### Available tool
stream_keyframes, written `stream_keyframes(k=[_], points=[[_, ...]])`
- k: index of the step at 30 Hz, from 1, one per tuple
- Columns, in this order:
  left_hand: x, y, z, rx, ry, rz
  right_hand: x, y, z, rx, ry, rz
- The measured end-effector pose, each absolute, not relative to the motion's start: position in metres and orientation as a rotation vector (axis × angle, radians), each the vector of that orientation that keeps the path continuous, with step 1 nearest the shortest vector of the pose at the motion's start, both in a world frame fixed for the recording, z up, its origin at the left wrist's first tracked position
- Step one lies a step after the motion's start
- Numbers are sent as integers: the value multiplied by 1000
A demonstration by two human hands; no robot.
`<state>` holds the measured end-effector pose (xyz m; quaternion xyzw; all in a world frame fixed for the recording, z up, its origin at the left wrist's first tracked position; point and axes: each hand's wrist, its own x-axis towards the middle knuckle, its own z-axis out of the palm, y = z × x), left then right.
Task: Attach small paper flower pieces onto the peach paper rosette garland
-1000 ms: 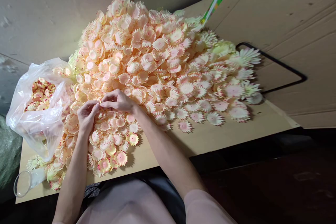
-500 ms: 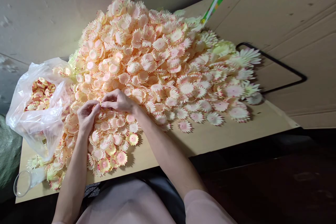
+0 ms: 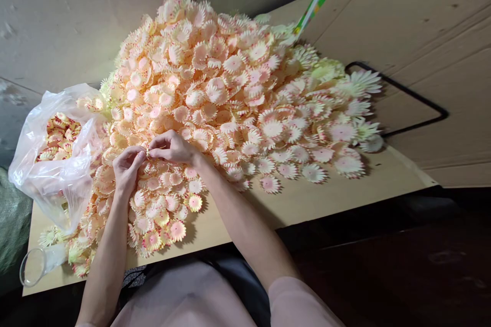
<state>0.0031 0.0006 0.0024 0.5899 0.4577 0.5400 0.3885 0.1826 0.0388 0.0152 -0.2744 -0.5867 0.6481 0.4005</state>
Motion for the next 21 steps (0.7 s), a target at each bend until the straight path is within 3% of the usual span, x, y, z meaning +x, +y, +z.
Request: stream_keyframes(k=[14,21], points=[[3,3,-5,1177,1187,1470,183,42,13,-725,-1402,1566],[3,2,0,1491,1213,1380,182,38,14,-718,-1540,1528]])
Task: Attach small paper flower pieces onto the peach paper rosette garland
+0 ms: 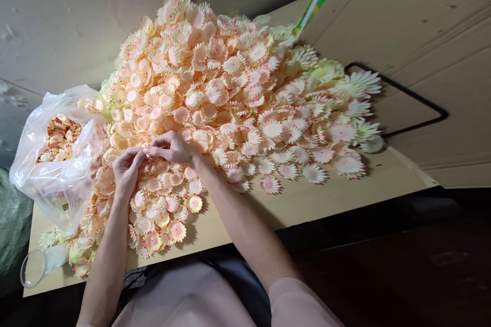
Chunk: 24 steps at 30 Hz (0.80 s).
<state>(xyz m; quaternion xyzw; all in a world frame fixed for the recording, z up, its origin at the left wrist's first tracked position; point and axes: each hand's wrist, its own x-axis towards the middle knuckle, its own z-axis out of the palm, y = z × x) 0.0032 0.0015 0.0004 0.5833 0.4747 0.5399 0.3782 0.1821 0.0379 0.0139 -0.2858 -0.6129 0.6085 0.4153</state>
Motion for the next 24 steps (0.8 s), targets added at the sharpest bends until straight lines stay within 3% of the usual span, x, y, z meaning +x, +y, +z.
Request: stream_keyframes(k=[9,17,24], points=[[7,-2,5,1454,1162,1397,177,37,18,-730,-1437,1588],[2,3,-5,1082,1047,1508,181,41,16,-700,-1372,1559],[4,1,2,1281,1117,1407,174,42,4,-678,-1534,1421]])
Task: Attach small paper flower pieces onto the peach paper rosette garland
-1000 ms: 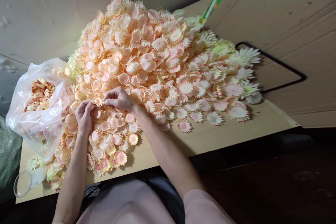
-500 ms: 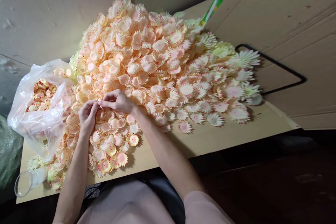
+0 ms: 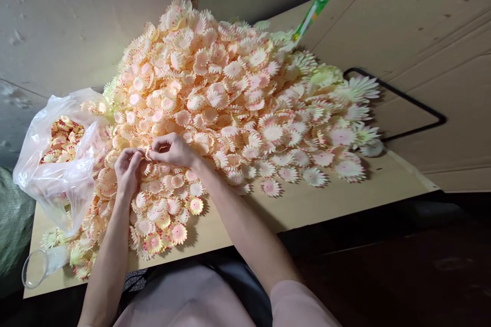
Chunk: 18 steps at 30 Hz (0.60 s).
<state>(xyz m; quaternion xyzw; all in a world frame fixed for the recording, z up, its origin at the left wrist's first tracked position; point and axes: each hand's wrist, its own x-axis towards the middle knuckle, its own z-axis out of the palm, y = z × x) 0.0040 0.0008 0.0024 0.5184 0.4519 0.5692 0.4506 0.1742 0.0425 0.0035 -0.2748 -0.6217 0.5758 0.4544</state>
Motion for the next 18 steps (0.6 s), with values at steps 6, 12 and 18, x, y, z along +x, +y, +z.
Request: stream_keyframes(k=[6,12,18], points=[[7,3,3,1374,1216,1417,173,41,4,-705,-1637,1293],[9,1,4,1361,1205,1446,175,43,2,-857,-1782,836],[11,2,-2,1376,1139,1433,167,45,-6,-887,-1856,492]])
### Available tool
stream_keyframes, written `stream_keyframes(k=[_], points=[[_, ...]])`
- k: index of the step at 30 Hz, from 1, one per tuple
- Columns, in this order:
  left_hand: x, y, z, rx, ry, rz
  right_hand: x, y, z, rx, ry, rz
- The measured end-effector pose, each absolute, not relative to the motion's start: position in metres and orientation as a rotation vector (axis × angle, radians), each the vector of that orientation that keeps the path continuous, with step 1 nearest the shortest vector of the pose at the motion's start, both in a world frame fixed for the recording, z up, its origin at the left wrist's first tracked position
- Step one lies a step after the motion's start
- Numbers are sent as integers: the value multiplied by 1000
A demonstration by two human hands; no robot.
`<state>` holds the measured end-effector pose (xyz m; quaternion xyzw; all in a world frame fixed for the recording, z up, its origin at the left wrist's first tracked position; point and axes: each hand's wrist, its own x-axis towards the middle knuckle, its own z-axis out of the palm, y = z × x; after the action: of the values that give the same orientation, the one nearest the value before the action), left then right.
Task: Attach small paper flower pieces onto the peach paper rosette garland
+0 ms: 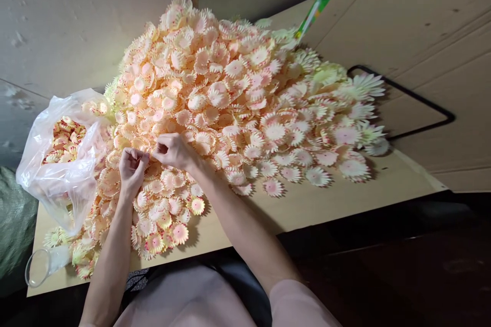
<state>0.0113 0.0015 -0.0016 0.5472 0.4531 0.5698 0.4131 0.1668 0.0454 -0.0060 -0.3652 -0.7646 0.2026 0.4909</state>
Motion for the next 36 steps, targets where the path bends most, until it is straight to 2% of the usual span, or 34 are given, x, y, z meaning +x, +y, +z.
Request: stream_keyframes(k=[6,11,18,29,36], points=[[8,1,-4,1370,1129,1442,165,54,-14,-1001,-1791,475],[-1,8,-3,1289,1154,1691,181,59,-9,-1217,-1542,608],[-3,9,-3,1507,1291,1609,180,46,2,-963,-1424,1069],[5,3,3,1569,1034,1520,178,37,15,-641,-1488,1548],[4,3,1,1528,1032,1504,181,38,16,-559,-1443,1653]])
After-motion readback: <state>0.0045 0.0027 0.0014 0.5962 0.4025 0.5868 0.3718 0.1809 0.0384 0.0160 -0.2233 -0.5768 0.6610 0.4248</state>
